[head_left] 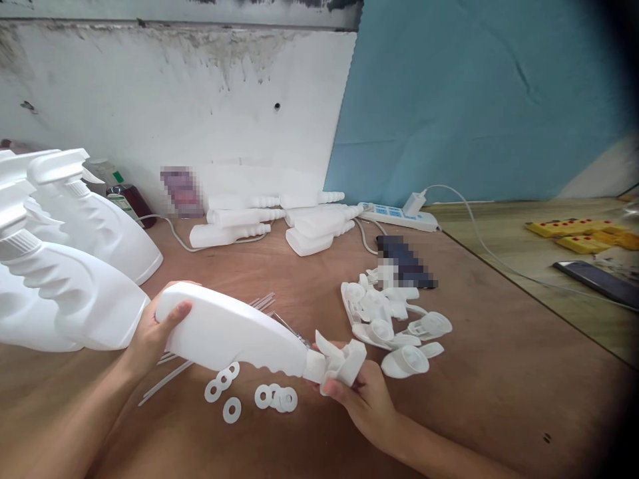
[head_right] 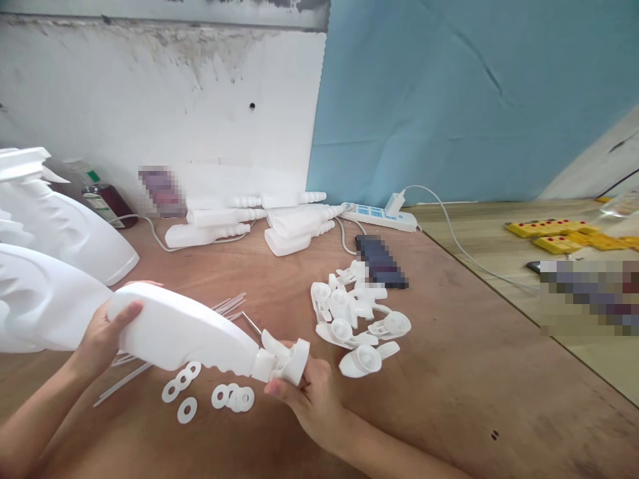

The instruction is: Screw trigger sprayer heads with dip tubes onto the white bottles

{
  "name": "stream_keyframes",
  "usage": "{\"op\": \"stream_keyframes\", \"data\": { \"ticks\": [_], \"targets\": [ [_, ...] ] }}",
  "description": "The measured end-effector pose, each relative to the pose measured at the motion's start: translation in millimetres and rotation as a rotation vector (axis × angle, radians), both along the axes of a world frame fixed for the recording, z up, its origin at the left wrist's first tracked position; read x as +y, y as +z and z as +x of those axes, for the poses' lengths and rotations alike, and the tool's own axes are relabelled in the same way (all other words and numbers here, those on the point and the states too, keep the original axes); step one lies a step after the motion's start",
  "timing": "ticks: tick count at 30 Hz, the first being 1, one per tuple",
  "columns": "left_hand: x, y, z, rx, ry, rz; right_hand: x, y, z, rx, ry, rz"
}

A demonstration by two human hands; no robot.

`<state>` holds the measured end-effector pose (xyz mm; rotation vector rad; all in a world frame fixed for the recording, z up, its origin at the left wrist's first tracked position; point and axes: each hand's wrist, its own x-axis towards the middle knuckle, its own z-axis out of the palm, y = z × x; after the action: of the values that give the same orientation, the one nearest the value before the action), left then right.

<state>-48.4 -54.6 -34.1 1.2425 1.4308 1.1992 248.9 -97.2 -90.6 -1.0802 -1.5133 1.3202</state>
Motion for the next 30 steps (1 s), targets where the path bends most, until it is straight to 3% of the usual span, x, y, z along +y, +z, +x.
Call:
{"op": "stream_keyframes", "data": {
  "ticks": [4, 10, 13, 17, 24, 27, 30],
  "targets": [
    [1, 7.1, 8, 0.172, 0.088, 0.025, 1, 4, 0, 0.040, -0.010, -0.036],
    [-2, 12.4, 13, 0.635, 0.159, 0.235, 3, 15, -2, 0.246, -0.046, -0.192],
    [-2, 16.7, 19, 0.691, 0.178, 0.264, 2, 18, -3, 0.279, -0.075, -0.241],
    [4, 19.8, 23, 0.756, 0.127, 0.193, 1, 18, -2, 0.274, -0.091, -0.255],
    [13, 11.3, 16, 0.854, 0.083, 0.206, 3, 16, -2, 0.272, -0.108, -0.246],
    [12, 11.2, 20, 1.019, 0.039, 0.364, 4, 17, -1, 0.278, -0.125, -0.243],
    [5, 14.1, 39, 1.262, -0.075, 0.690, 4, 19, -2, 0.297, -0.175, -0.252]
  ]
}}
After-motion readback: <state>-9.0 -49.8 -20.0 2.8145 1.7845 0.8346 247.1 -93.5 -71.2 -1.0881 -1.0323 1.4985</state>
